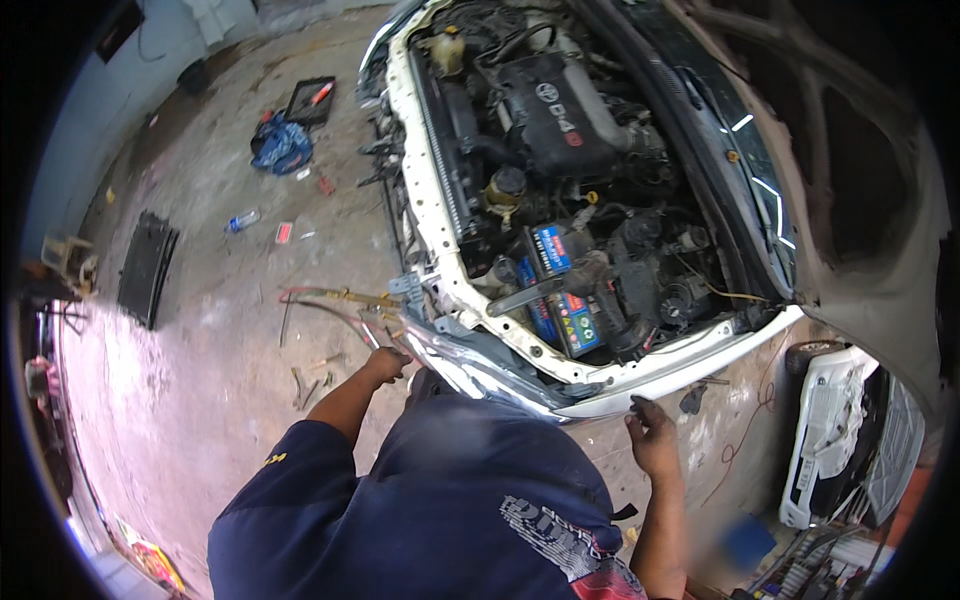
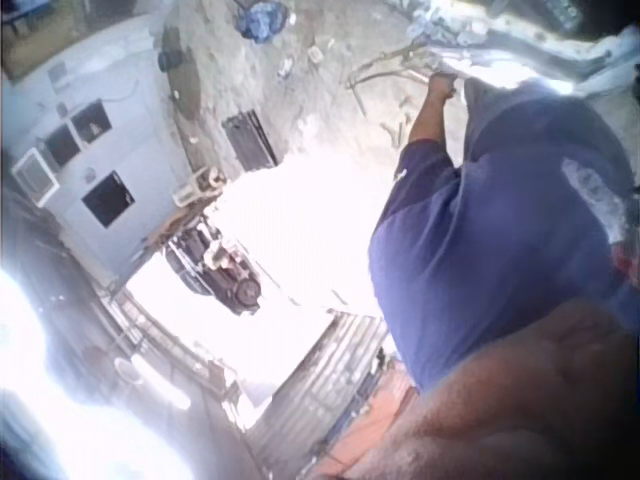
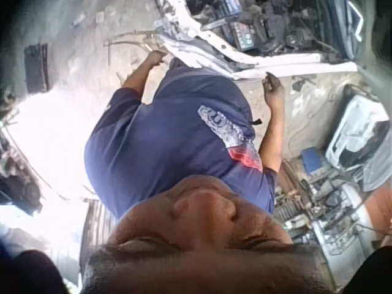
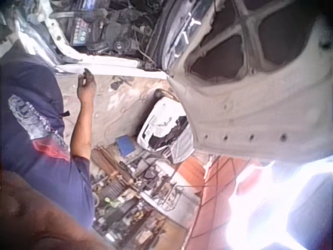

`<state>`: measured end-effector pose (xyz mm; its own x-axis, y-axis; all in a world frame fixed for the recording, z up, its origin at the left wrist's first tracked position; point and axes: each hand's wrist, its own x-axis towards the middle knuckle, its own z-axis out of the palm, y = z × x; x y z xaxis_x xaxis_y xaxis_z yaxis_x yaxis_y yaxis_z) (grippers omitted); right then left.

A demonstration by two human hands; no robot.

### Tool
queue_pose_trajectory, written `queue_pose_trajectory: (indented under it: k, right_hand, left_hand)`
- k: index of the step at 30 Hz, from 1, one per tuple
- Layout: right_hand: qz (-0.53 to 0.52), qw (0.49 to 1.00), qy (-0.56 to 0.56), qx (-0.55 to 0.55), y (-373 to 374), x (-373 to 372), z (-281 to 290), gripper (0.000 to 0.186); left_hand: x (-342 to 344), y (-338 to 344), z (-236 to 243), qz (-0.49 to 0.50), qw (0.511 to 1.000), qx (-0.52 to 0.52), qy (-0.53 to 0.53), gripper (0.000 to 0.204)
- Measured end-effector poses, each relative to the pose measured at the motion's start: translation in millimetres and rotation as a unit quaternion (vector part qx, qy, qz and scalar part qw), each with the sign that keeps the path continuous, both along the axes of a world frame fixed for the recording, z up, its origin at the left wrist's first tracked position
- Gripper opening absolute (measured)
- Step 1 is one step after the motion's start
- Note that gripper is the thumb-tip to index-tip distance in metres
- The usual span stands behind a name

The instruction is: The person hammers a headlight housing onto a vehicle frame and then secures the headlight assembly by using a power drill to drive a screw through a mounting point.

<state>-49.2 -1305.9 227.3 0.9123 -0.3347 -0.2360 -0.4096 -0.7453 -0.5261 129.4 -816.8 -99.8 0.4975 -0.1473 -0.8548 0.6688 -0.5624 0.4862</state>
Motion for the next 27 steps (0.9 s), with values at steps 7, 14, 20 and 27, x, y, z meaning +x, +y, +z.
queue_pose_trajectory:
  k: [7,14,20,27]
  right_hand:
    - [0.111,0.992,0.019,-0.048,33,84,15,0.043]
    - [0.124,0.972,-0.032,-0.199,31,156,-21,0.080]
    - [0.059,0.965,0.156,-0.201,23,233,-71,0.089]
    - [0.003,0.969,0.154,-0.193,13,228,-58,0.090]
  left_hand:
    - [-7,44,-21,-0.073,0.996,0.055,-0.009,0.049]
    - [35,-16,91,-0.073,0.916,0.056,-0.391,0.032]
    - [101,-127,171,-0.146,0.833,-0.095,-0.525,0.029]
    - [146,-228,185,-0.317,0.758,-0.096,-0.561,0.043]
